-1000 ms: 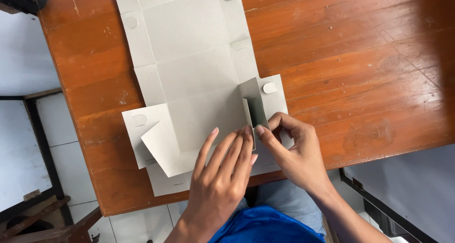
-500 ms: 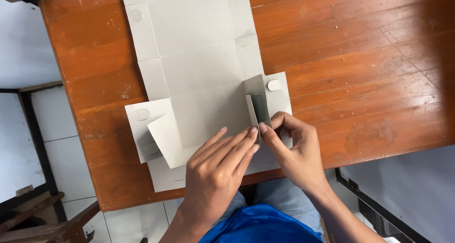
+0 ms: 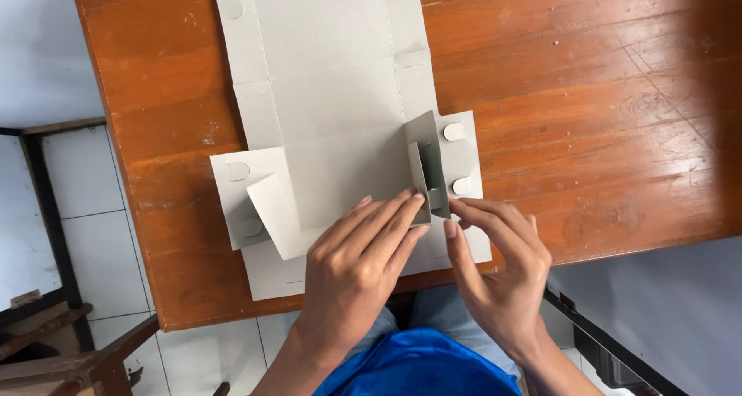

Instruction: Assembling a cardboard box by folding pre-cut flaps and tucking them into slots to form the structure.

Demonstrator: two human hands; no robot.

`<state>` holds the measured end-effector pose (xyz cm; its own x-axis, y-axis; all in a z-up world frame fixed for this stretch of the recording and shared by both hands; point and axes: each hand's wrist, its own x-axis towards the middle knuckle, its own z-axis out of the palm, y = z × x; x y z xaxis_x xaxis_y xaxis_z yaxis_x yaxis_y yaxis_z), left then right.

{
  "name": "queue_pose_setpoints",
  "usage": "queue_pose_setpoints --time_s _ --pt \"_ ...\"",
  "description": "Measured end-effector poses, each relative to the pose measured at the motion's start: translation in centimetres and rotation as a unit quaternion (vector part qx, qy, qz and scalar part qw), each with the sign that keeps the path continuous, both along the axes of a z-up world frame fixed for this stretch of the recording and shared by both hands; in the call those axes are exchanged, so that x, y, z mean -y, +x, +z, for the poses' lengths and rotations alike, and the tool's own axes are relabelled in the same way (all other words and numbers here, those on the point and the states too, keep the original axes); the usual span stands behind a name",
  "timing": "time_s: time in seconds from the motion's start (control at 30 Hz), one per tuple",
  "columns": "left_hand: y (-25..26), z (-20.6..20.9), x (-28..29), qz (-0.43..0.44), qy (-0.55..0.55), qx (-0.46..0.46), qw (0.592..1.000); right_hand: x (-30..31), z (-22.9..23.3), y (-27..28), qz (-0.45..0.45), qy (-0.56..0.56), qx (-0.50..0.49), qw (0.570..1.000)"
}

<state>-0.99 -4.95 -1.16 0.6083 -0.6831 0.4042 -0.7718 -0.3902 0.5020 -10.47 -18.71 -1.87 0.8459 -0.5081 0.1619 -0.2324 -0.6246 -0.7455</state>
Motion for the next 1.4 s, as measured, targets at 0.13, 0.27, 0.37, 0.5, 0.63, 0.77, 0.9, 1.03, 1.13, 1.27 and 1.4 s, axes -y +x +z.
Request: queue_pose_setpoints --time_s 0.13,0.27,0.37,0.5,0.63,0.77,0.9,1.03,1.13,1.27,1.4 --pt "0.1 -0.2 0.0 0.011 0.0 0.008 1.0 -0.7 -0.1 0.3 0.018 -0.017 0.03 0.999" --pt "0.3 -0.1 0.1 0.02 -0.006 0.017 1.0 -1.2 0.0 0.2 0.023 0.021 0.02 0.999" --pt "0.2 -0.1 0.0 0.012 0.007 0.022 1.0 -1.0 0.1 0.1 0.015 0.055 0.015 0.998" --pt "0.0 -0.4 -0.1 0.029 0.033 0.034 0.998 0.0 0.8 0.5 0.016 0.075 -0.023 0.997" --pt "-0.2 0.1 -0.4 0.021 0.025 0.009 0.999 1.3 1.8 1.6 0.014 0.093 -0.073 0.993" --pt "0.0 1.8 -1.6 0.029 0.009 0.022 0.999 0.7 2.6 2.1 0.036 0.059 -0.034 0.997" --pt "0.2 3.0 -5.9 0.14 -0.085 -0.001 0.986 -0.9 3.3 1.8 0.075 -0.099 0.05 0.991" --pt "0.3 0.7 -11.4 0.314 -0.142 -0.095 0.934 -3.6 3.6 2.5 0.187 -0.169 0.107 0.962" --pt "0.7 -1.4 -13.9 0.349 -0.134 -0.195 0.907 -6.1 3.5 3.9 0.284 -0.214 0.076 0.932" --pt "1.4 -1.3 -13.7 0.35 -0.128 -0.251 0.893 -8.1 2.8 5.9 0.302 -0.247 0.073 0.918" --pt "2.3 -1.6 -13.2 0.298 -0.1 -0.262 0.912 -8.0 2.2 6.6 0.267 -0.324 0.053 0.906"
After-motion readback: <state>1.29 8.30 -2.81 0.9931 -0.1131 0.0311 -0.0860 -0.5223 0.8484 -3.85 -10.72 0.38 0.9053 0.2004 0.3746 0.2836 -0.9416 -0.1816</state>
